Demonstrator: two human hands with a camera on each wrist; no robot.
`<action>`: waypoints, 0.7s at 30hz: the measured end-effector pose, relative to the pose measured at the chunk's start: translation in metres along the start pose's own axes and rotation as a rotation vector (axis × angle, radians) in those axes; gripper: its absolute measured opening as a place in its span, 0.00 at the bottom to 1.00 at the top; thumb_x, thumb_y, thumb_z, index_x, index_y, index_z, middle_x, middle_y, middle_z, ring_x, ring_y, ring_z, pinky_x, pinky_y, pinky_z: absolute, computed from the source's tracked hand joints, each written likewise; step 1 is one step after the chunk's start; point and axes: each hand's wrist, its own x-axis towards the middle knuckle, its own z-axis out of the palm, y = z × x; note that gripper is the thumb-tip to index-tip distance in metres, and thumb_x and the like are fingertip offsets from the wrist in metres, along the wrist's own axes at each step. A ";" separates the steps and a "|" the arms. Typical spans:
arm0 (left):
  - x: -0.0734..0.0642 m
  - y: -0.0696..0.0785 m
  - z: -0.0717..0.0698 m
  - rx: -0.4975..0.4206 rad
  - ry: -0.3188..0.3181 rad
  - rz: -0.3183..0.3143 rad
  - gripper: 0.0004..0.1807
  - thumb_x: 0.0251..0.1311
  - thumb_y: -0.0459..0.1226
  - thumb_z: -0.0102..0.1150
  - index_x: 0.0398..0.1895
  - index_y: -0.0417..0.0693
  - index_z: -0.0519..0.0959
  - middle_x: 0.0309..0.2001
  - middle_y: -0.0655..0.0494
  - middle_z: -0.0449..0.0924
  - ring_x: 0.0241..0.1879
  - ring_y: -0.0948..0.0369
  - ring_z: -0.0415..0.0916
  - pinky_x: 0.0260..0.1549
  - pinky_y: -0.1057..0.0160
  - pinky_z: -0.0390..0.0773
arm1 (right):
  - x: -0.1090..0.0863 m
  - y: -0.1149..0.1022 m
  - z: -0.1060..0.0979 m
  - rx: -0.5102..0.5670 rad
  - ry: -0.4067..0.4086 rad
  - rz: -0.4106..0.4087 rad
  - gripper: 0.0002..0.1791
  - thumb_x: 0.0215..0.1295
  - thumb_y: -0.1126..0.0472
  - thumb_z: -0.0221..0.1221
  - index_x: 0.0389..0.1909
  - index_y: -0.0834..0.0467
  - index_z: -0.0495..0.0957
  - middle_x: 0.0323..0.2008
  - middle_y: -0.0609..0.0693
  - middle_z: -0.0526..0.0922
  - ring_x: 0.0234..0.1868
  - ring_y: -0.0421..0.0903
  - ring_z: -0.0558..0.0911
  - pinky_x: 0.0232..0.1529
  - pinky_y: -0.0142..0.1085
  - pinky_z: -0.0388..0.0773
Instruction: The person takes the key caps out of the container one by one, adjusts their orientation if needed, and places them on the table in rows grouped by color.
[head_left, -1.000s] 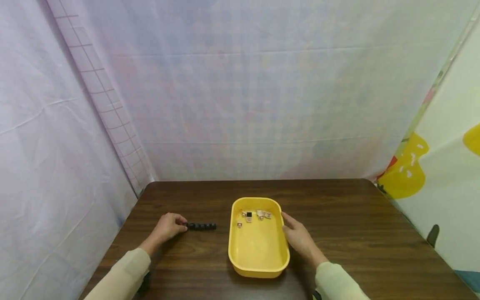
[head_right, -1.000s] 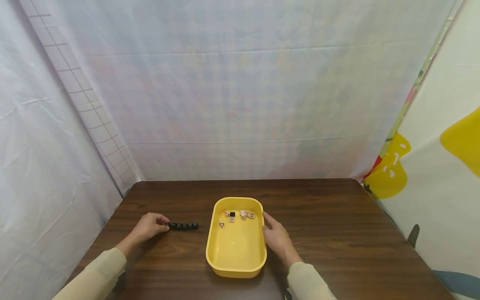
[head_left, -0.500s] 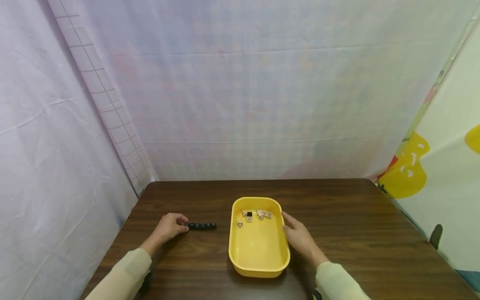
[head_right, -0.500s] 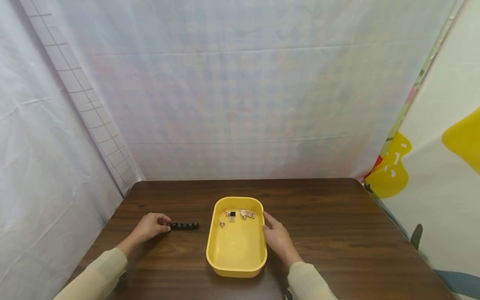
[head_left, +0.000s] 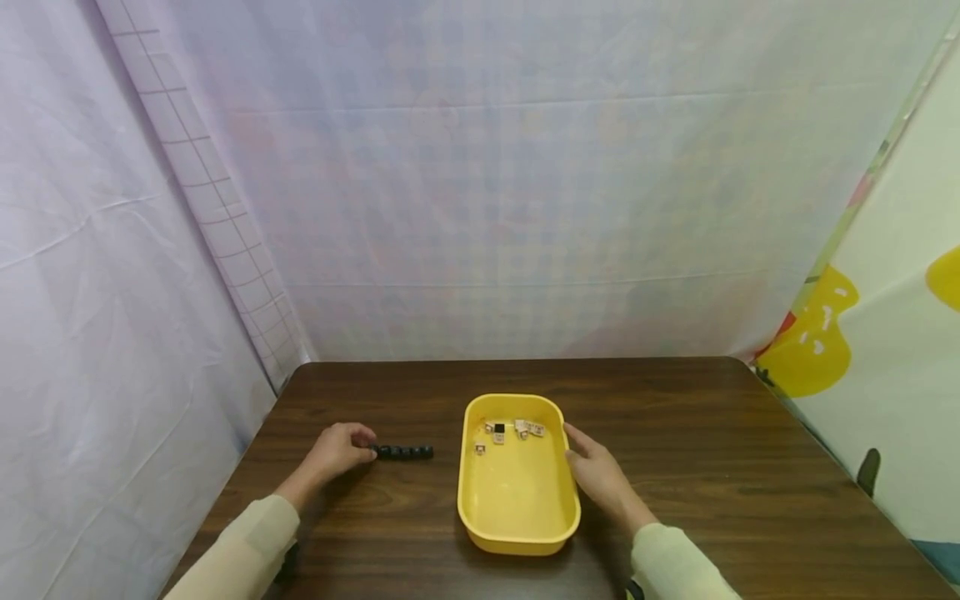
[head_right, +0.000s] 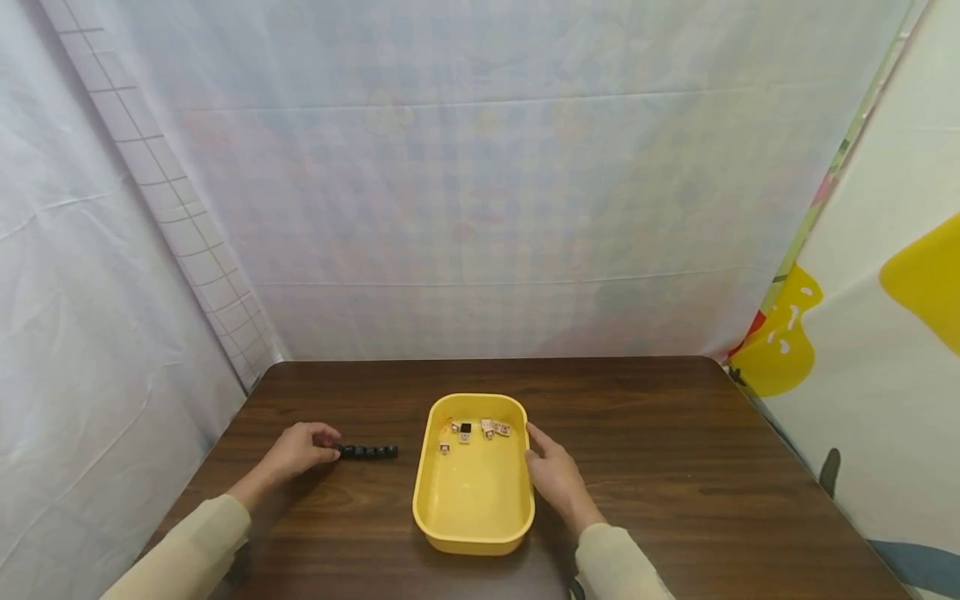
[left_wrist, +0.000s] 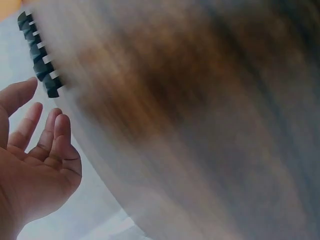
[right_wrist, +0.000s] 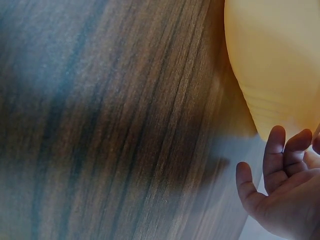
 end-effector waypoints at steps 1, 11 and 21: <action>0.000 0.000 -0.001 -0.005 0.001 -0.004 0.14 0.53 0.32 0.70 0.44 0.39 0.83 0.36 0.52 0.82 0.34 0.57 0.77 0.31 0.58 0.78 | 0.000 0.000 0.000 -0.001 0.000 0.000 0.29 0.73 0.65 0.47 0.73 0.65 0.60 0.66 0.69 0.68 0.52 0.54 0.79 0.55 0.49 0.75; 0.008 0.012 -0.012 0.052 0.051 0.052 0.12 0.61 0.34 0.65 0.46 0.37 0.83 0.40 0.49 0.84 0.41 0.51 0.80 0.42 0.51 0.79 | -0.001 -0.003 -0.001 -0.030 -0.010 -0.002 0.29 0.74 0.63 0.47 0.74 0.64 0.59 0.68 0.69 0.66 0.55 0.55 0.78 0.57 0.52 0.73; 0.023 0.053 -0.005 0.028 0.058 0.110 0.13 0.65 0.36 0.63 0.49 0.39 0.83 0.45 0.48 0.83 0.47 0.49 0.79 0.47 0.48 0.78 | 0.000 -0.002 -0.001 -0.029 -0.011 0.004 0.29 0.74 0.63 0.47 0.74 0.64 0.59 0.68 0.69 0.66 0.54 0.54 0.78 0.56 0.51 0.73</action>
